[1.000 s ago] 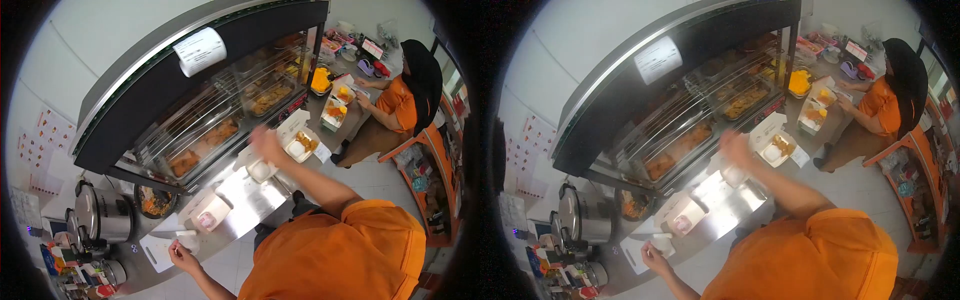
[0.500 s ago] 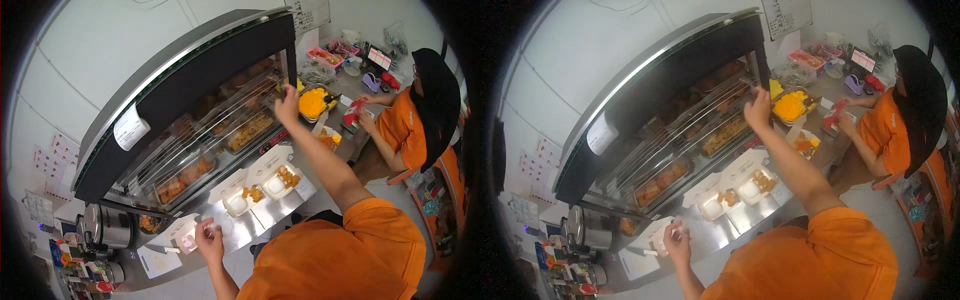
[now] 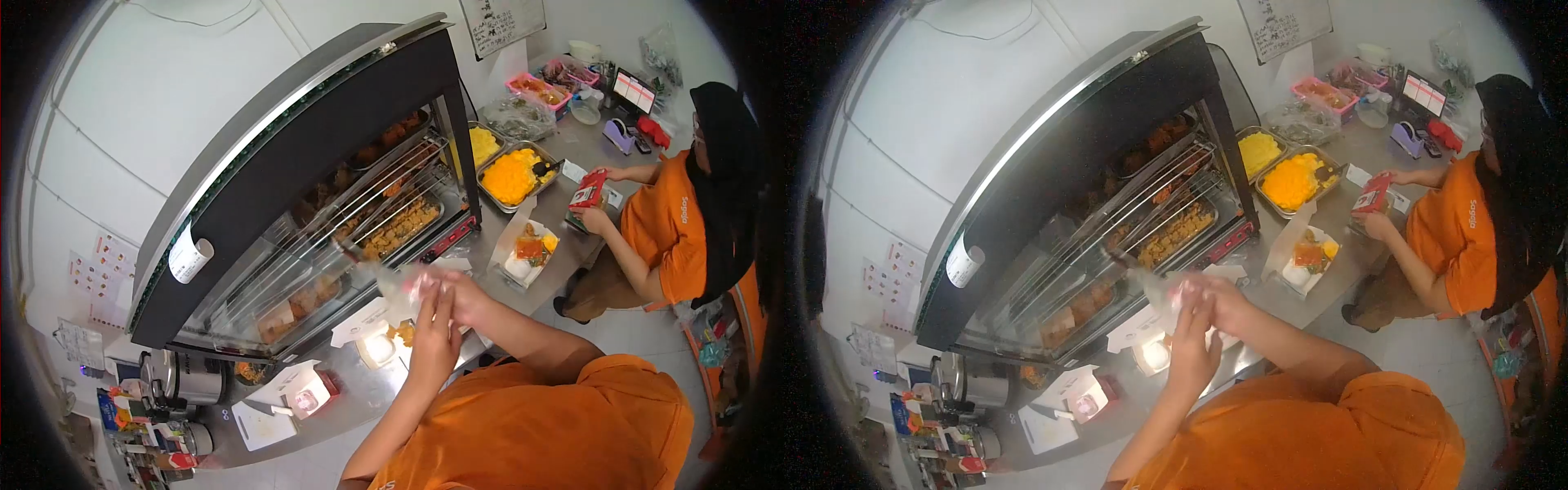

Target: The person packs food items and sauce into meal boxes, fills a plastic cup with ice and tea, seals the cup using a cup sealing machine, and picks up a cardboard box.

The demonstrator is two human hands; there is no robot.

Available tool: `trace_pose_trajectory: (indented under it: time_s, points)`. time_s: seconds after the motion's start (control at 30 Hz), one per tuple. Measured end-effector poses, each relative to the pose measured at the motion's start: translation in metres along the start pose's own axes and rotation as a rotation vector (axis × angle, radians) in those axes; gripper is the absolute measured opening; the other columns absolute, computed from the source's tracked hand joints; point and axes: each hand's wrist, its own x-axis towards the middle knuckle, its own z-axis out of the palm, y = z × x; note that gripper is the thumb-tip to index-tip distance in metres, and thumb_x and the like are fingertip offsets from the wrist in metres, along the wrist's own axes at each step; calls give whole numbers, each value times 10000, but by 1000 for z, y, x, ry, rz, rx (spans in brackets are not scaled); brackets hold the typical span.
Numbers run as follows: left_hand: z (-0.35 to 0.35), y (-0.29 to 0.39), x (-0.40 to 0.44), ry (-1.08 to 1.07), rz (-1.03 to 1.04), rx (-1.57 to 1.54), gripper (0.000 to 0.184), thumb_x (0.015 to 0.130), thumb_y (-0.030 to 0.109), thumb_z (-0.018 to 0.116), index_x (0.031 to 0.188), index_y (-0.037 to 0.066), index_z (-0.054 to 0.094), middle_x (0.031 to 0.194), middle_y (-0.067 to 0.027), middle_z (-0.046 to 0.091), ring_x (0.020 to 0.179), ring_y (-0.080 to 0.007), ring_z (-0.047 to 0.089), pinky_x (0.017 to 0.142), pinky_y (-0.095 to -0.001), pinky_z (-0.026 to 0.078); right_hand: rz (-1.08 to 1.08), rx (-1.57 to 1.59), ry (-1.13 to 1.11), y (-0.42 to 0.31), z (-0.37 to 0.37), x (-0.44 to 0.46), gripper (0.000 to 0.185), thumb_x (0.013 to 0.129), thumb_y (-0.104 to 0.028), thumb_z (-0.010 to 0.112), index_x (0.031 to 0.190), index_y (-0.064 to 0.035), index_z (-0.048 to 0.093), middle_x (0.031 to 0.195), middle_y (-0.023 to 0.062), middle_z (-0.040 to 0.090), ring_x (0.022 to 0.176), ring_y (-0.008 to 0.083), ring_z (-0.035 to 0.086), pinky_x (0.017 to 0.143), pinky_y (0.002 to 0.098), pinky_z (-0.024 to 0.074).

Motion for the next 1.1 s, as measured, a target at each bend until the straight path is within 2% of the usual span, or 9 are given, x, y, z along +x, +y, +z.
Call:
trace_pose_trajectory:
  time_s: [0.07, 0.2, 0.27, 0.37, 0.5, 0.63, 0.87, 0.97, 1.1]
  points:
    - [0, 8, 1, -17, -1, -45, 560, 801, -9, 727, 1338, 26, 575, 1454, -225, 487, 1251, -413, 554, 986, -440, 512, -159, 10, 200, -23, 2, 20, 344, 993, -226, 630, 1188, 56, 647, 1063, 74, 707, 948, 184, 674, 875, 337, 537]
    - [-8, -10, -12, -103, -61, -99, 480, 813, 22, 747, 1272, 17, 605, 1362, -205, 573, 1118, -362, 635, 929, -420, 541, -1068, -1419, 557, -75, -28, 116, 567, 987, -300, 645, 1354, 110, 509, 1361, 303, 560, 1260, 401, 556, 1049, 431, 448]
    - [-15, -24, -28, -136, -134, -110, 451, 838, 30, 734, 1269, 5, 601, 1320, -205, 596, 1161, -381, 618, 966, -412, 520, -1175, -1399, 590, -88, -27, 165, 559, 949, -281, 679, 1311, 123, 541, 1337, 344, 534, 1257, 469, 504, 1076, 488, 407]
    - [-24, -39, -51, -84, -245, -122, 428, 822, 17, 735, 1233, 7, 616, 1239, -190, 642, 1010, -336, 658, 870, -391, 541, -858, -1663, 611, -109, -21, 199, 485, 910, -217, 700, 1229, 130, 585, 1291, 336, 549, 1221, 475, 503, 1080, 492, 406]
    - [-41, -56, -93, 11, -393, -82, 435, 797, 3, 735, 1216, 7, 621, 1169, -168, 670, 922, -275, 683, 759, -371, 549, -855, -1788, 754, -106, 1, 213, 370, 835, -126, 716, 1089, 123, 613, 1235, 315, 554, 1180, 451, 508, 1049, 516, 411]
    - [-44, -74, -134, 97, -529, -82, 419, 794, -3, 731, 1201, 26, 635, 1113, -147, 684, 922, -255, 695, 736, -366, 548, -1155, -1300, 805, -96, -5, 223, 330, 794, -106, 732, 1027, 112, 645, 1195, 307, 578, 1146, 451, 503, 1040, 555, 398]
    - [-43, -74, -152, 91, -557, -87, 422, 805, 5, 721, 1218, 43, 645, 1140, -137, 686, 942, -246, 699, 756, -356, 554, -352, -1419, 726, -119, 27, 199, 254, 781, -118, 745, 935, 65, 661, 1294, 290, 518, 1255, 443, 464, 1113, 584, 333]
    - [-40, -71, -148, 73, -512, -109, 407, 807, -1, 710, 1206, 39, 640, 1142, -141, 682, 927, -250, 695, 751, -358, 548, -805, -1410, 811, -91, 23, 192, 321, 768, -136, 751, 989, 53, 615, 1255, 264, 533, 1239, 446, 471, 1082, 586, 353]
    - [-34, -65, -141, 45, -458, -129, 396, 813, -11, 695, 1202, 34, 634, 1162, -149, 678, 910, -259, 690, 754, -357, 545, -955, -1392, 785, -74, 22, 195, 407, 742, -133, 768, 1042, 31, 548, 1207, 262, 524, 1215, 439, 486, 1050, 558, 366]
